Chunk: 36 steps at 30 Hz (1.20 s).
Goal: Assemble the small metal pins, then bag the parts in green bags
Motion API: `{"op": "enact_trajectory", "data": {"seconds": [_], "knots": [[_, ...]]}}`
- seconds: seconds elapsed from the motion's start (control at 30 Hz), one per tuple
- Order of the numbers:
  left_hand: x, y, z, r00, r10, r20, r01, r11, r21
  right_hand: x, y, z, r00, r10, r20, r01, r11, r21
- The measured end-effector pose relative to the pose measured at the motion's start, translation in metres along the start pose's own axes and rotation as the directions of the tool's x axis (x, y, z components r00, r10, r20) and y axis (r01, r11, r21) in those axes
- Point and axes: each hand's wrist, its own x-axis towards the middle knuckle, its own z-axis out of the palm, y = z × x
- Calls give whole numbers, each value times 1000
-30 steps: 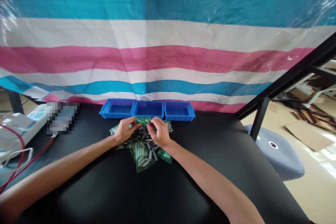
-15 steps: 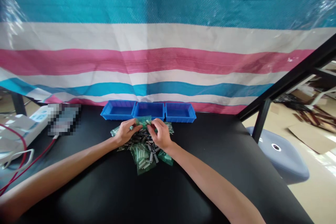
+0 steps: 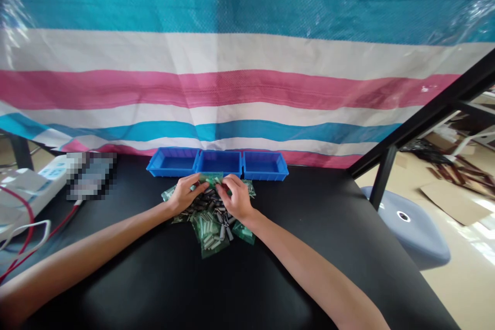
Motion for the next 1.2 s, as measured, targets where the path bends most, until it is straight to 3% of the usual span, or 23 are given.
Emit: {"op": "enact_trajectory", "data": {"seconds": [0.2, 0.4, 0.63, 0.87, 1.03, 1.1, 1.2], "knots": [[-1, 0, -2, 1000, -14, 16, 15, 997, -76, 1, -1, 1, 1000, 13, -7, -13, 1000, 2], [-2, 2, -2, 998, 30, -57, -30, 1000, 5, 0, 2, 3, 999, -30, -29, 31, 999, 35], [2, 6, -5, 995, 71, -72, -73, 997, -26, 15, -14, -13, 998, 46, 52, -50, 996, 78], [9, 15, -12, 989, -61, -138, 46, 993, -113, 45, -28, -41, 925, 150, 348, -180, 982, 55], [30, 25, -25, 993, -67, -98, 50, 985, -167, 74, -29, -68, 857, 102, 505, -95, 995, -39], [36, 26, -32, 991, -97, -98, 78, 980, -183, 86, -23, -83, 876, 122, 466, -52, 986, -160], [36, 22, -42, 995, -91, -46, 88, 994, -59, 95, -5, -106, 932, 246, 265, -118, 900, -420]]}}
